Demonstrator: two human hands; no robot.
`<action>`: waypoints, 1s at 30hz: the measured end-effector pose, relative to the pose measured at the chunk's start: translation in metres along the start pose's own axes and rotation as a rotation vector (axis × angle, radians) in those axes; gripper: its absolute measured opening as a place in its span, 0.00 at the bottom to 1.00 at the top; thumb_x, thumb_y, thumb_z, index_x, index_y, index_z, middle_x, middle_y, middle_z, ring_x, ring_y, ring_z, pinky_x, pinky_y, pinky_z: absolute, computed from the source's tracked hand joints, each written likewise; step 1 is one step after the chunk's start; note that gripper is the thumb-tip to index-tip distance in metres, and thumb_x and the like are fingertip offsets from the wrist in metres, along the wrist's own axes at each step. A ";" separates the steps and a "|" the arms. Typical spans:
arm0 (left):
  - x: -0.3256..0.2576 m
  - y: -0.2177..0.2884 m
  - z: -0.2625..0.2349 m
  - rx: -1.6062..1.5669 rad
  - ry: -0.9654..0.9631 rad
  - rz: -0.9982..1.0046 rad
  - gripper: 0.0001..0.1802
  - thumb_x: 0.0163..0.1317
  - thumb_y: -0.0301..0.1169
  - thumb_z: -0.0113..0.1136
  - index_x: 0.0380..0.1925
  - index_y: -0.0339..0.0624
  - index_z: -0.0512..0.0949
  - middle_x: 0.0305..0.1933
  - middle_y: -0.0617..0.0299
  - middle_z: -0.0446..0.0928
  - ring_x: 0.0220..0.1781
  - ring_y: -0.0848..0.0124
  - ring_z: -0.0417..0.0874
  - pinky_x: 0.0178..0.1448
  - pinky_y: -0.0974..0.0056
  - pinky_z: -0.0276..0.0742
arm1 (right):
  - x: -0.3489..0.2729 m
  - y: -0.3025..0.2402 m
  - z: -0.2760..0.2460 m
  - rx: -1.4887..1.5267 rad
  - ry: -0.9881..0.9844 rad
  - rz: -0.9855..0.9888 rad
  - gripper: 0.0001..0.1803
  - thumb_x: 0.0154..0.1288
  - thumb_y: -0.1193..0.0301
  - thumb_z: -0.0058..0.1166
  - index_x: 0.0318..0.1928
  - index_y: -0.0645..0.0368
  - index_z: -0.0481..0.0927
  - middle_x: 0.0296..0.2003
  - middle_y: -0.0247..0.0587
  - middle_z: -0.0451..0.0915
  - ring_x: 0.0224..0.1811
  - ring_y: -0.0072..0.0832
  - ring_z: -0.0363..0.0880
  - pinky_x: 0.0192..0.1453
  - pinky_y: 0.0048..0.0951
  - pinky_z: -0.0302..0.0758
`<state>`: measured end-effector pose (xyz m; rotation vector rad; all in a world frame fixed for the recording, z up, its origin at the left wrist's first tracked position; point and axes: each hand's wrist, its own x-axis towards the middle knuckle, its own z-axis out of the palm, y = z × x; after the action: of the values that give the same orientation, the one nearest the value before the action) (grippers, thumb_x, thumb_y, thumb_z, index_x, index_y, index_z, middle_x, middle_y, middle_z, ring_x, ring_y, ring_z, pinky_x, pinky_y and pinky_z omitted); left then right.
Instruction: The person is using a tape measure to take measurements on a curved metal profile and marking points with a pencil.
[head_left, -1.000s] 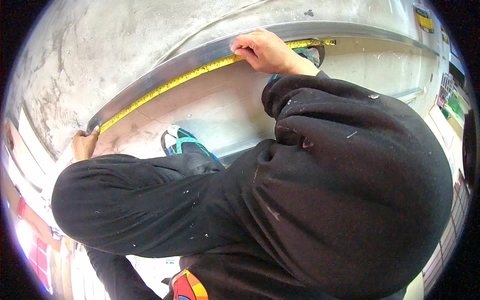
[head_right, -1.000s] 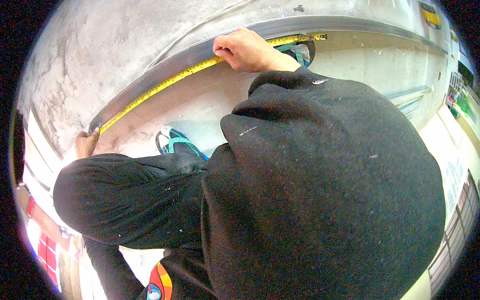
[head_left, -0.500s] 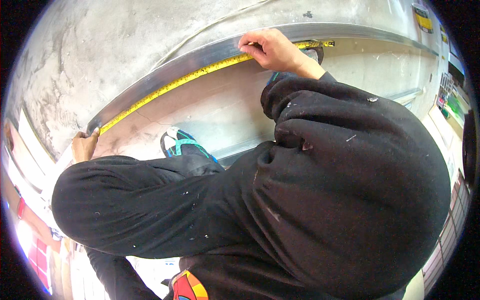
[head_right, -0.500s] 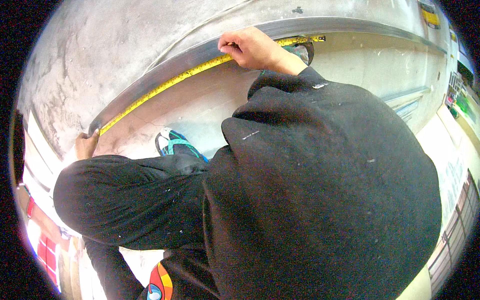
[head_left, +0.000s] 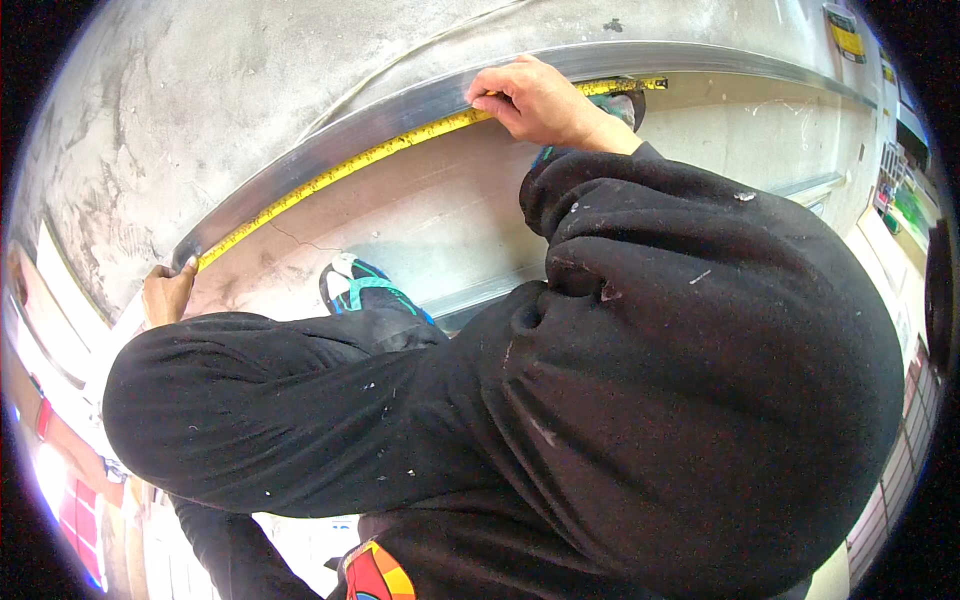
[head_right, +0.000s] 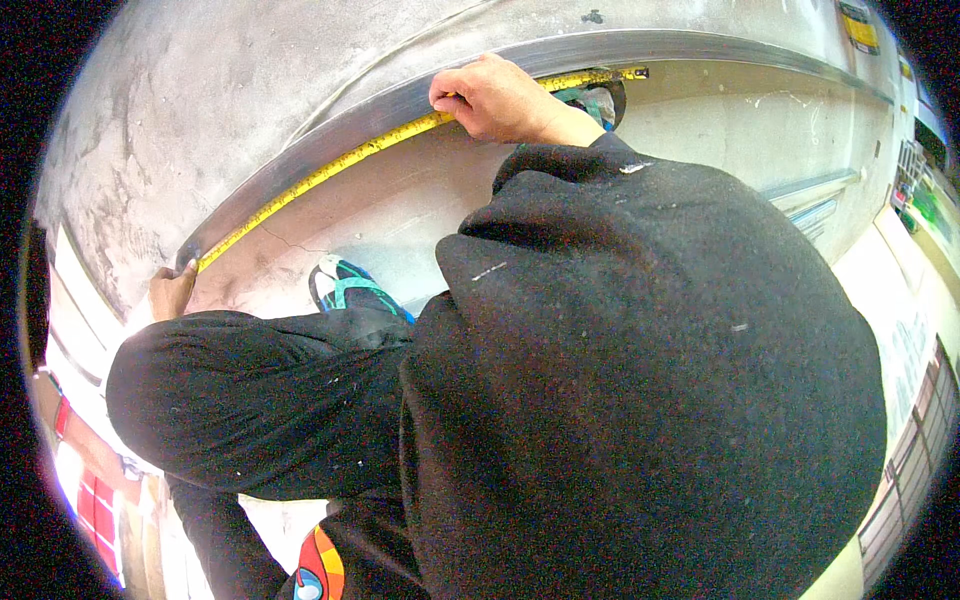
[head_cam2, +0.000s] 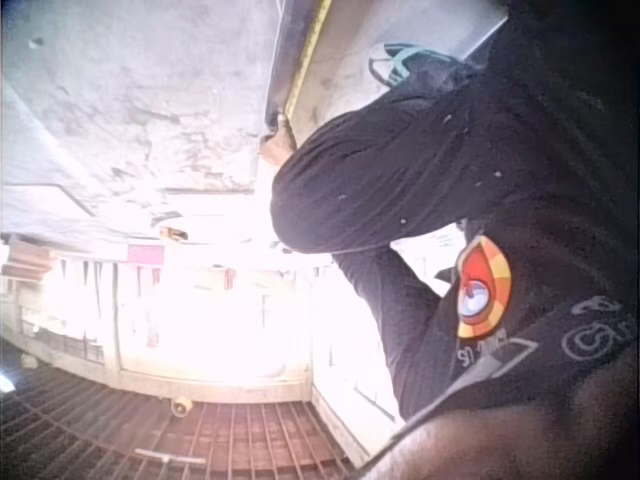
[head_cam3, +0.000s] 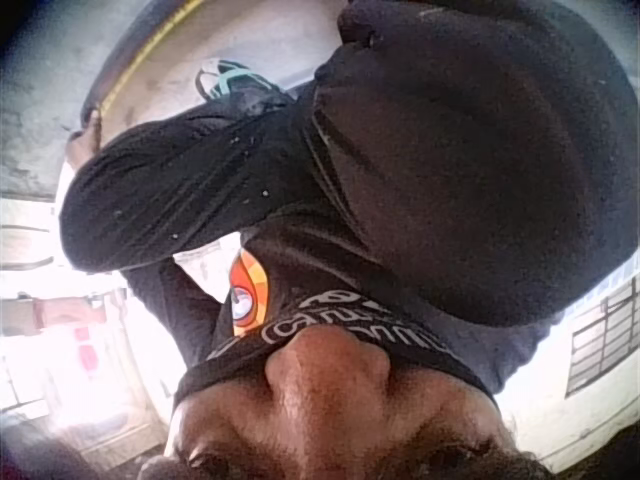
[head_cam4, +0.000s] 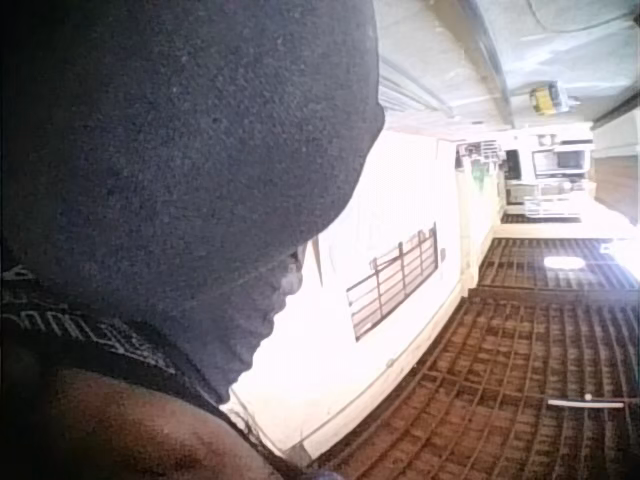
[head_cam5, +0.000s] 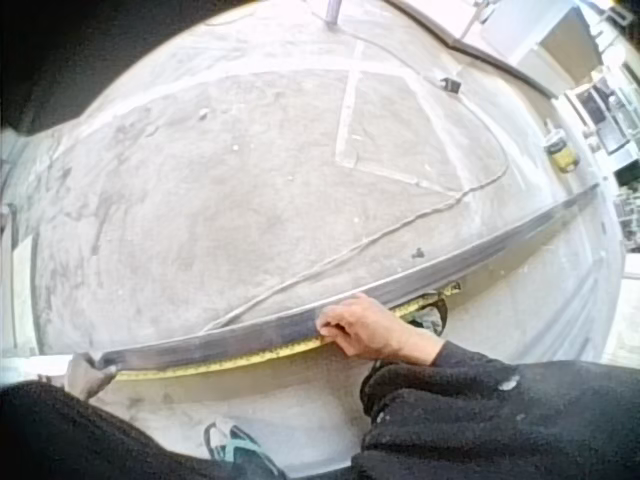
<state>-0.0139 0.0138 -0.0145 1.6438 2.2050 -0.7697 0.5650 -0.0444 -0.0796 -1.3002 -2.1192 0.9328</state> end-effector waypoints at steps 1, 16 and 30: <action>0.000 0.000 0.000 -0.002 0.002 0.004 0.32 0.55 0.56 0.71 0.34 0.31 0.82 0.36 0.38 0.85 0.43 0.48 0.87 0.50 0.51 0.79 | 0.000 0.000 0.000 0.000 0.000 0.001 0.03 0.63 0.72 0.61 0.37 0.54 0.83 0.29 0.45 0.84 0.33 0.49 0.85 0.38 0.44 0.81; 0.004 -0.005 0.004 -0.012 0.001 0.012 0.33 0.55 0.57 0.72 0.34 0.31 0.82 0.36 0.38 0.85 0.43 0.47 0.87 0.50 0.51 0.79 | 0.006 -0.013 -0.002 -0.114 0.340 0.092 0.04 0.66 0.71 0.60 0.38 0.56 0.83 0.31 0.47 0.85 0.35 0.50 0.84 0.39 0.45 0.80; 0.002 -0.002 0.001 0.012 0.004 0.017 0.34 0.55 0.56 0.71 0.34 0.29 0.83 0.36 0.38 0.85 0.43 0.47 0.87 0.50 0.51 0.79 | -0.006 0.006 -0.009 0.049 -0.014 0.045 0.04 0.64 0.71 0.60 0.39 0.54 0.83 0.30 0.45 0.85 0.34 0.49 0.85 0.39 0.44 0.80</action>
<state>-0.0166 0.0144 -0.0161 1.6692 2.1902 -0.7770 0.5773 -0.0453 -0.0788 -1.3251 -2.0717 1.0090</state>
